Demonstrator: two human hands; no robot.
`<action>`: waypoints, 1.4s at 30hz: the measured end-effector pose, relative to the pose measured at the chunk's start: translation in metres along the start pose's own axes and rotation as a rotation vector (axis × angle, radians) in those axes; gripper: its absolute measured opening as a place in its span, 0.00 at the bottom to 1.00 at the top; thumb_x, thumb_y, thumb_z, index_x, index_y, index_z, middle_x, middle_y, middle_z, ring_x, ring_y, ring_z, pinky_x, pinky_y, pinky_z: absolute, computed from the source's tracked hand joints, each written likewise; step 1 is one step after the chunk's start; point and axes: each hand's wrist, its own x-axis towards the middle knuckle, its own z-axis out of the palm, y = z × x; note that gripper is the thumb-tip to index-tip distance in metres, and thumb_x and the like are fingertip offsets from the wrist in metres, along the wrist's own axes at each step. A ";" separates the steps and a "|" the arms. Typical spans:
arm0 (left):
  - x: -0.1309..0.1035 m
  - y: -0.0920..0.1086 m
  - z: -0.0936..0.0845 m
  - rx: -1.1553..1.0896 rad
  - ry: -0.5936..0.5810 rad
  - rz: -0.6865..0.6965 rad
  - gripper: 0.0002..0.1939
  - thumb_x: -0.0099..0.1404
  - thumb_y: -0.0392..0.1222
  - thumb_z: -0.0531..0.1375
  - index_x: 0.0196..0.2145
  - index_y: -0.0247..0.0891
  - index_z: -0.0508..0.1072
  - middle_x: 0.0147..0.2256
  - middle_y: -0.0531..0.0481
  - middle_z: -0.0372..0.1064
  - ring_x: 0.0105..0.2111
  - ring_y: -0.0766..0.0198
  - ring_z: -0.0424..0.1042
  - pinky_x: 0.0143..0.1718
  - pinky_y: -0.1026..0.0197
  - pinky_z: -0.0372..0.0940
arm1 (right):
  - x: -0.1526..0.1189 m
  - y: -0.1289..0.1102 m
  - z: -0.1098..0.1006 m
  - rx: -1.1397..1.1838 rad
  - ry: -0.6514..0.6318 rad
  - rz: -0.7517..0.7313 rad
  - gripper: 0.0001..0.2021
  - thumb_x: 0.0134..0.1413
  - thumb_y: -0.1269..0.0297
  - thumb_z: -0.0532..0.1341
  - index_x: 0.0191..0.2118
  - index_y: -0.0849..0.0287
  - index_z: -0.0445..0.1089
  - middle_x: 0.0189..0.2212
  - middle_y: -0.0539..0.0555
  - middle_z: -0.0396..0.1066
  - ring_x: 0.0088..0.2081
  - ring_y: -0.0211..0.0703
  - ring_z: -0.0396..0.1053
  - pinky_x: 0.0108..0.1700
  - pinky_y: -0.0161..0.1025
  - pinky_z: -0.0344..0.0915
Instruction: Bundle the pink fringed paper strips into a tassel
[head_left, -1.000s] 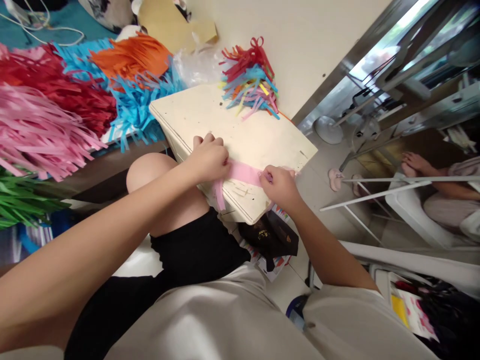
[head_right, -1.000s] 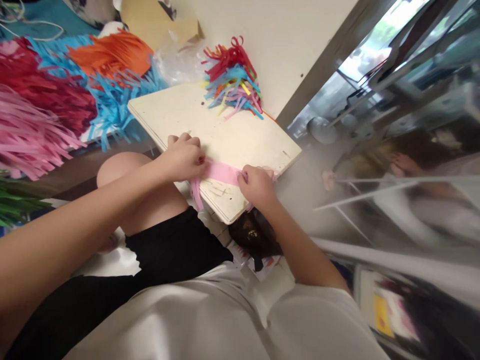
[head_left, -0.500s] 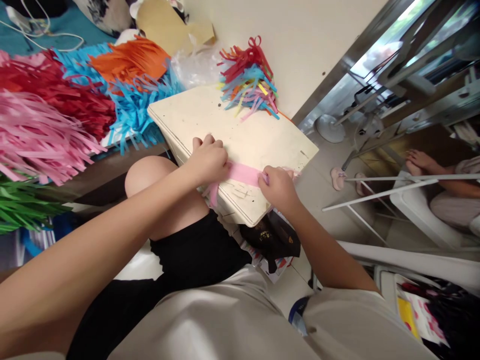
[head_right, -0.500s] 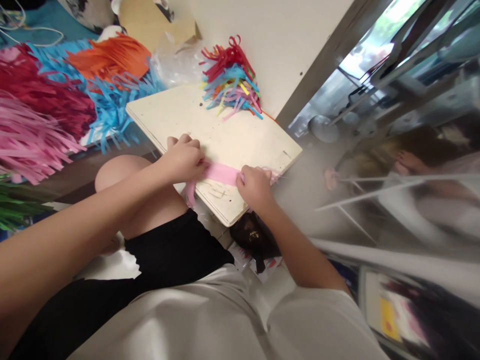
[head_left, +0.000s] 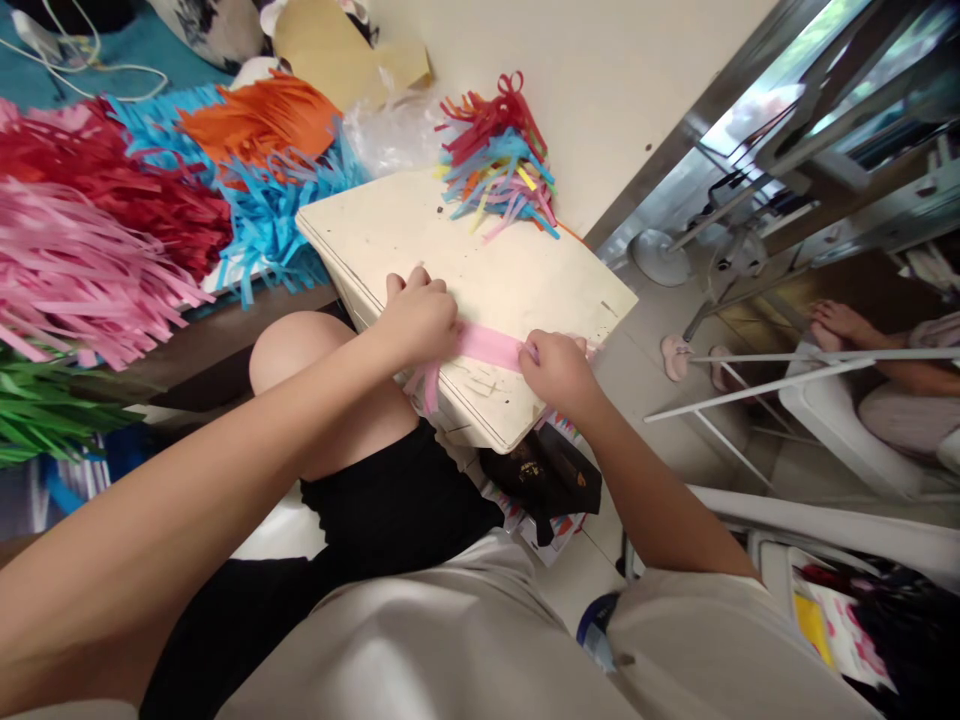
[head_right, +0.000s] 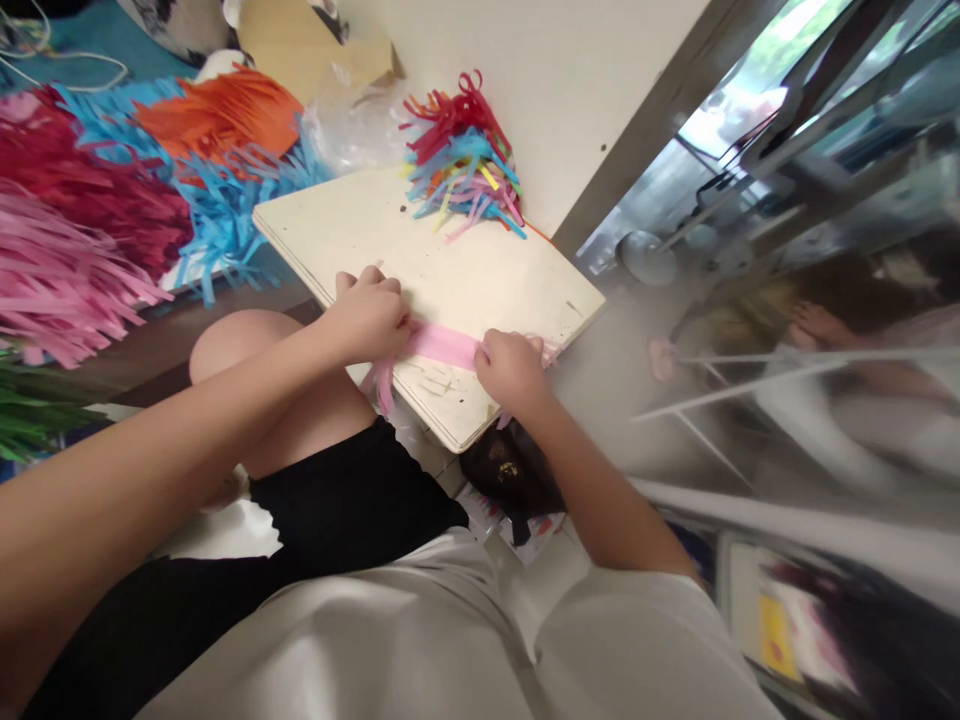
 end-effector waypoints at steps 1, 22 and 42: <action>0.001 0.000 0.002 -0.002 0.013 0.000 0.18 0.75 0.41 0.58 0.38 0.30 0.85 0.45 0.29 0.73 0.65 0.33 0.67 0.72 0.24 0.66 | 0.001 0.000 -0.001 -0.005 -0.007 -0.001 0.17 0.82 0.59 0.53 0.40 0.65 0.67 0.37 0.60 0.72 0.39 0.37 0.54 0.69 0.44 0.58; -0.072 0.080 0.015 0.072 0.105 0.315 0.35 0.89 0.44 0.46 0.79 0.23 0.76 0.78 0.23 0.68 0.81 0.34 0.69 0.85 0.27 0.66 | -0.002 -0.005 0.000 -0.090 -0.007 0.003 0.19 0.83 0.59 0.51 0.51 0.67 0.74 0.49 0.69 0.78 0.49 0.48 0.68 0.67 0.44 0.57; -0.057 0.078 0.025 -0.011 -0.092 0.204 0.46 0.91 0.58 0.55 0.90 0.20 0.58 0.89 0.31 0.43 0.93 0.39 0.45 0.99 0.40 0.44 | -0.009 -0.006 -0.009 -0.393 0.285 0.119 0.31 0.68 0.60 0.55 0.70 0.68 0.75 0.73 0.78 0.67 0.79 0.75 0.59 0.79 0.71 0.58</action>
